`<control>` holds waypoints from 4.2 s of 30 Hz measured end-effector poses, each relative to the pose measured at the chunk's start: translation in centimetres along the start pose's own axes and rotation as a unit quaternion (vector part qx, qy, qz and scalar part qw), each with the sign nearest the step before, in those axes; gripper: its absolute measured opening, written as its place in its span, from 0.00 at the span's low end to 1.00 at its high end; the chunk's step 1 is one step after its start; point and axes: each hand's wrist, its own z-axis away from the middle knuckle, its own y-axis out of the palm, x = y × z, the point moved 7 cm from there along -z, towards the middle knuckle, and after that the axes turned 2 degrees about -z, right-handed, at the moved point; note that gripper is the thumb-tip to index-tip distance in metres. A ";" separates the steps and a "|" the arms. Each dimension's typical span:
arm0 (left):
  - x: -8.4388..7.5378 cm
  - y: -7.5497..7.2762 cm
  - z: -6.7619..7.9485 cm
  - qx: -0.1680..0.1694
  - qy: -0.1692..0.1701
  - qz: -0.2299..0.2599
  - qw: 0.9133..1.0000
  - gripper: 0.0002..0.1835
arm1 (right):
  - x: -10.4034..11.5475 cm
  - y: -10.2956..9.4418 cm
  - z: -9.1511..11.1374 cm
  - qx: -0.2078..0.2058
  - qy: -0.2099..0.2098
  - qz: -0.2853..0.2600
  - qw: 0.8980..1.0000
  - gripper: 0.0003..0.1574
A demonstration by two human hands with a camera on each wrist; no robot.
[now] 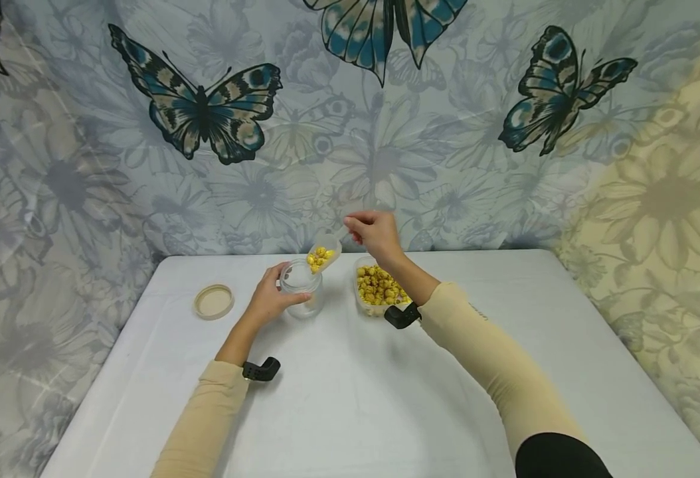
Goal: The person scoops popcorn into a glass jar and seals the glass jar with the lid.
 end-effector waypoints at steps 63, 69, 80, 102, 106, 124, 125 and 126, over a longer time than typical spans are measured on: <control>-0.1 0.0 0.5 -0.011 0.016 -0.017 1.000 0.49 | -2.4 -1.0 0.6 0.059 0.077 -0.036 0.995 0.18; -0.3 -0.2 0.5 -0.012 0.014 -0.020 1.000 0.49 | -2.7 -1.2 0.6 0.051 0.090 -0.051 0.993 0.18; -0.6 -0.4 0.8 -0.003 -0.003 -0.025 1.000 0.51 | -3.3 -1.5 0.5 0.026 0.115 -0.067 0.991 0.19; -0.8 -0.5 0.4 0.015 -0.011 -0.066 0.998 0.52 | -3.3 -2.7 0.6 0.007 0.114 -0.134 0.984 0.21; -0.9 -0.7 0.5 0.009 -0.005 -0.063 0.998 0.52 | -3.3 -2.8 0.6 0.005 0.117 -0.147 0.982 0.22; -3.3 -1.4 0.5 -0.027 0.049 -0.059 0.997 0.54 | -2.5 -5.5 0.7 -0.019 0.100 -0.188 0.977 0.24; -3.5 -1.5 0.4 -0.030 0.052 -0.059 0.996 0.54 | -2.5 -5.7 0.7 -0.022 0.099 -0.193 0.976 0.23; -3.7 -1.5 0.4 -0.032 0.056 -0.061 0.996 0.54 | -2.4 -5.8 0.8 -0.026 0.097 -0.198 0.975 0.21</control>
